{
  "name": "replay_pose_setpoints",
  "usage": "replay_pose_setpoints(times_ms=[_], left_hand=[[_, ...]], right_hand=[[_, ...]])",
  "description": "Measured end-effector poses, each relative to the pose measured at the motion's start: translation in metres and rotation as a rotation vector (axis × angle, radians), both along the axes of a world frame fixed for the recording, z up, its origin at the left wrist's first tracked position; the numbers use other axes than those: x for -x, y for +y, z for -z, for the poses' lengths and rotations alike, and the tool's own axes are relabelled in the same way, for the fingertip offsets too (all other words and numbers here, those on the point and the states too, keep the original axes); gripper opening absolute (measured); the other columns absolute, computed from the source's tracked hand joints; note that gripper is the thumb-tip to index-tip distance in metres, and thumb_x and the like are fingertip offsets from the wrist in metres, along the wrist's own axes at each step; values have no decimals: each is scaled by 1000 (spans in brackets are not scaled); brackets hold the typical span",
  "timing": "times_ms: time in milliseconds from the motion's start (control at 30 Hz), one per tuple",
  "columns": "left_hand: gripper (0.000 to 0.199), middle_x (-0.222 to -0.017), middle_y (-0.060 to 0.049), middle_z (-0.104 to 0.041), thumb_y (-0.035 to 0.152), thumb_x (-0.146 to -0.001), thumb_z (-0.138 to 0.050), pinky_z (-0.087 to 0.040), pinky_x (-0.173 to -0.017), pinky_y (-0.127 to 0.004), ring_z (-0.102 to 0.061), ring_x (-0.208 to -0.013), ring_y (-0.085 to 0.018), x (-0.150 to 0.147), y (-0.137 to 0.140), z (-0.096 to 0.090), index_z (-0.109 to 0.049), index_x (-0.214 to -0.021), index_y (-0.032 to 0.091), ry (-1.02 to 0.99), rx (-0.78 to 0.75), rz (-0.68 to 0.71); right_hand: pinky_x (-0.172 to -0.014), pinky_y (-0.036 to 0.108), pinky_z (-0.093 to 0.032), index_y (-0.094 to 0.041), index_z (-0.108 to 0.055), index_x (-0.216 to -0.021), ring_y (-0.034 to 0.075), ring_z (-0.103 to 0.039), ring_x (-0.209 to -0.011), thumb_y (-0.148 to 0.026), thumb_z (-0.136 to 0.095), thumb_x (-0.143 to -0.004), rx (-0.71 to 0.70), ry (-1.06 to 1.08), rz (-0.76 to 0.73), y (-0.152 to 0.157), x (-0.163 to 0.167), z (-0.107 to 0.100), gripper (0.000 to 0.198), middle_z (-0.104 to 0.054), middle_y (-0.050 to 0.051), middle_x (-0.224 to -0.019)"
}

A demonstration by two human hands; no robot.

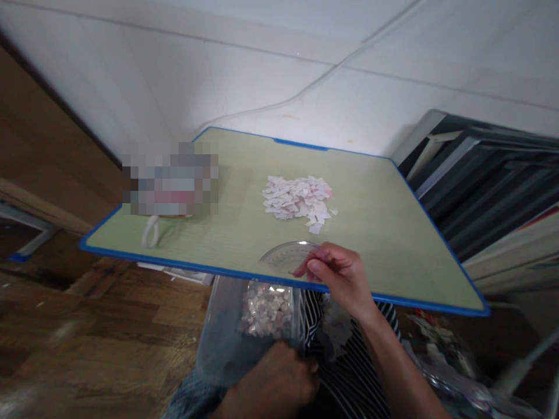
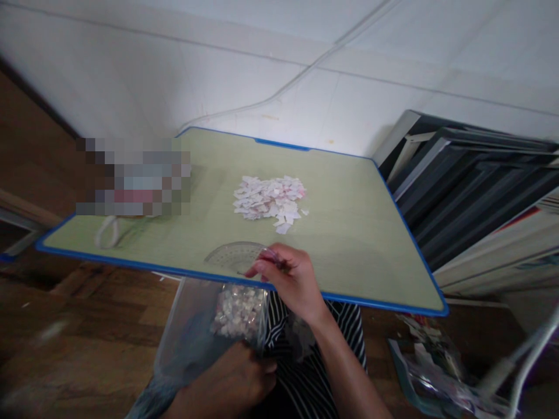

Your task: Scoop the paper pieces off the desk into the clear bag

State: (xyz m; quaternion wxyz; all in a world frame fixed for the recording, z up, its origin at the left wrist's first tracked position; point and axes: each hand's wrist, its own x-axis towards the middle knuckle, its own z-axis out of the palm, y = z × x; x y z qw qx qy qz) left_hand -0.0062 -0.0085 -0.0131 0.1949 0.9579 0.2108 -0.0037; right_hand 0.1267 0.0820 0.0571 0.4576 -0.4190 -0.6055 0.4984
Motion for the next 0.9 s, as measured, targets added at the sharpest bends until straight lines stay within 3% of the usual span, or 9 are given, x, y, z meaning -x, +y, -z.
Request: replay_pose_setpoints(times_ms=[133,267,367,500,633,767,900], left_hand=[[8,-75,0,-67,9,-82,-66,-39,-47,-30,-62,-63,-17,-1,0,0,-66,-75,14,2,-18,2],[17,-68,1,-64,7,-82,-63,-33,-42,-32,-59,-55,-16,0,-1,1,-63,-67,15,-52,-79,-26],[14,-70,1,-65,8,-81,-66,-32,-41,-32,-60,-55,-16,0,-1,0,-63,-69,15,-50,-72,-16],[14,-70,1,-66,9,-82,-67,-34,-42,-32,-61,-55,-16,0,-1,3,-64,-69,15,-49,-62,-32],[13,-70,0,-66,8,-81,-66,-33,-40,-31,-60,-54,-17,0,-1,5,-65,-70,14,-42,-69,-22],[12,-70,1,-66,7,-80,-68,-35,-41,-31,-61,-54,-16,0,-3,6,-65,-70,14,-49,-77,-39],[13,-69,2,-66,10,-82,-67,-35,-40,-32,-61,-53,-16,0,-4,8,-66,-71,15,-48,-118,-35]], right_hand=[[-40,21,-42,-21,-63,-72,10,-59,-43,-34,-62,-78,-8,103,29,-1,1,1,15,-70,0,-59],[-29,21,-30,-22,-66,-76,7,-49,-32,-49,-62,-78,39,141,77,-3,0,4,28,-70,1,-60],[-34,23,-36,-25,-72,-76,8,-51,-37,-52,-63,-77,11,173,61,-1,-3,7,28,-73,2,-69],[-56,28,-49,-31,-75,-70,13,-63,-67,-46,-69,-74,-58,221,73,8,-8,10,17,-74,1,-86],[-77,35,-54,-31,-77,-73,18,-66,-84,-43,-81,-58,55,278,146,15,-13,11,18,-74,3,-88],[-76,32,-58,-28,-77,-75,18,-68,-80,-46,-87,-42,192,354,172,17,-18,13,39,-75,4,-90],[-68,27,-60,-25,-76,-77,18,-68,-80,-60,-81,-46,198,399,220,16,-24,16,47,-74,7,-94]])
